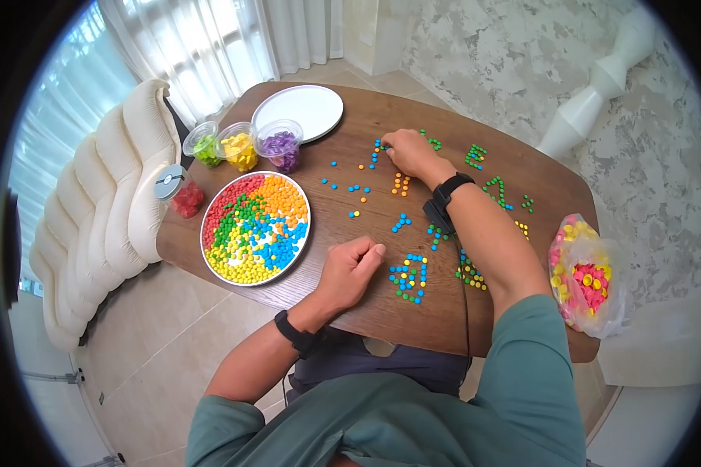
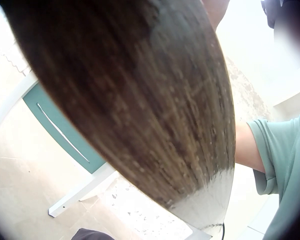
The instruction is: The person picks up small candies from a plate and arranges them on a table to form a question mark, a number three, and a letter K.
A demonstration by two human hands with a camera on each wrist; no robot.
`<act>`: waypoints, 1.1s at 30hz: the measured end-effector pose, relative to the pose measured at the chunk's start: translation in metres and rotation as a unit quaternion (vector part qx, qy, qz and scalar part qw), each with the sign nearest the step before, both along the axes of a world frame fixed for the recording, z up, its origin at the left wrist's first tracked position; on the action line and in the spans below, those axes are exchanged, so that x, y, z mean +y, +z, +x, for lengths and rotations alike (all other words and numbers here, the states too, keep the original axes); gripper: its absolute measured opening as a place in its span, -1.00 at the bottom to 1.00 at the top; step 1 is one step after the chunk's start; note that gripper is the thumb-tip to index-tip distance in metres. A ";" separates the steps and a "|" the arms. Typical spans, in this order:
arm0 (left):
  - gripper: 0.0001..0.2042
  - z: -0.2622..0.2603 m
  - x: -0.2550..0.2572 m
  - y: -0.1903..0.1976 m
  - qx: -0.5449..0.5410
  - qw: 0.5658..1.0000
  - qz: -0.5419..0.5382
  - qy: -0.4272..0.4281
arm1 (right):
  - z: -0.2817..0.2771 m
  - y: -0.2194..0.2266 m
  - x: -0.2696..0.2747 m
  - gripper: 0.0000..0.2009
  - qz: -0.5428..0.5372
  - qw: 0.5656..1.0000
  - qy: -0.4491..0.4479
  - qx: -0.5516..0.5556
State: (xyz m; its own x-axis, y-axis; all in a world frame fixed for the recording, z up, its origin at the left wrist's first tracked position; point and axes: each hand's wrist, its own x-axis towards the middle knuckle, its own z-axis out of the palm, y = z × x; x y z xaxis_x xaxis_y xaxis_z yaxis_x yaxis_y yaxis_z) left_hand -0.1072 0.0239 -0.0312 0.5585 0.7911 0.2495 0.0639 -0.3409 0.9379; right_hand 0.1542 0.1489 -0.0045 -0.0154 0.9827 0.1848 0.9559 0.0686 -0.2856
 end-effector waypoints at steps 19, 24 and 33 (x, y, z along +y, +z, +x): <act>-0.72 0.001 0.000 -0.001 0.003 1.000 0.004 -0.002 | 0.002 -0.006 -0.007 -0.66 -0.014 0.999 0.024 -0.029; -0.72 0.000 0.000 0.000 0.001 1.000 -0.002 -0.002 | -0.005 0.002 -0.016 -0.61 -0.058 0.998 0.022 -0.032; -0.71 0.001 -0.001 0.000 0.006 1.000 0.002 0.000 | 0.001 -0.005 -0.019 -0.59 -0.052 0.994 0.077 -0.064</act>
State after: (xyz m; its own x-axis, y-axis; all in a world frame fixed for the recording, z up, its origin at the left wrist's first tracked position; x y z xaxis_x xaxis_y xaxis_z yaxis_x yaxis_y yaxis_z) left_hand -0.1063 0.0233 -0.0307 0.5617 0.7898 0.2464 0.0743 -0.3448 0.9357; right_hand 0.1553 0.1300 -0.0100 -0.1847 0.9803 0.0698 0.9649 0.1944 -0.1766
